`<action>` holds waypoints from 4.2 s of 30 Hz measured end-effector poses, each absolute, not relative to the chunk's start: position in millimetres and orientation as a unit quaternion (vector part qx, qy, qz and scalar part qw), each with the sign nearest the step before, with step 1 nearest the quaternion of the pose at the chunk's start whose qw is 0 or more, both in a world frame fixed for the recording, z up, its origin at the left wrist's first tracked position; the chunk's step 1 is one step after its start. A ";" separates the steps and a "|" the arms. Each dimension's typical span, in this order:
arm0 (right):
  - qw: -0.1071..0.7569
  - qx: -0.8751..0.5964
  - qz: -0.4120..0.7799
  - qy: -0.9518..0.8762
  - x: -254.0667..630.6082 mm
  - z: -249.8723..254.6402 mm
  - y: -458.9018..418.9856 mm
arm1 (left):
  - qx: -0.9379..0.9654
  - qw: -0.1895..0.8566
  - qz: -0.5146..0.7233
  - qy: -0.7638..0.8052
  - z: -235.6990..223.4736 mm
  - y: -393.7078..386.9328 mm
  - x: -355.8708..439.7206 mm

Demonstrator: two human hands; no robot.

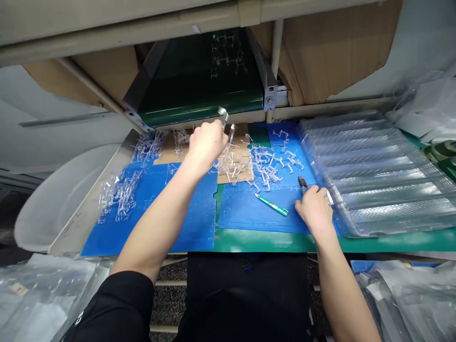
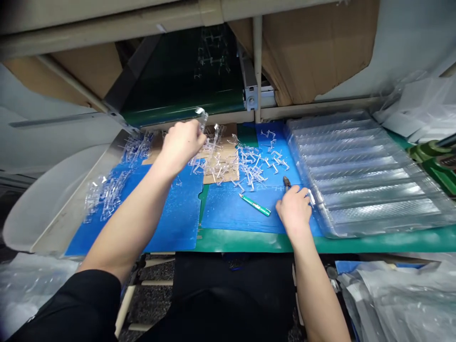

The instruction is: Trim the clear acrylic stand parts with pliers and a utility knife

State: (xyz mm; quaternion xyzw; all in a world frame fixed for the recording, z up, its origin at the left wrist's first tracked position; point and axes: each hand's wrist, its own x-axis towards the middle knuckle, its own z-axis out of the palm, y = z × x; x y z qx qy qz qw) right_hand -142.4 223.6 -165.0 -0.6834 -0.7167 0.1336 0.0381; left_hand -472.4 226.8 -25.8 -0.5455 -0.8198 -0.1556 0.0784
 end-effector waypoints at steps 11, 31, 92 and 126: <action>0.076 -0.372 0.648 -0.660 -187.1 -121.9 52.5 | -0.304 -0.298 -0.674 -0.604 -120.6 17.0 -477.8; -0.055 -0.365 0.654 -0.660 -255.6 -122.1 38.6 | -0.260 -0.455 -0.635 -0.568 -158.8 -21.3 -461.2; 0.006 -0.365 0.708 -0.604 -211.7 -163.8 41.4 | -0.431 -0.584 -0.357 -0.589 -127.1 39.7 -482.3; -0.053 -0.340 0.713 -0.611 -245.2 -143.8 48.8 | -0.364 -0.626 -0.447 -0.526 -164.1 -1.1 -483.4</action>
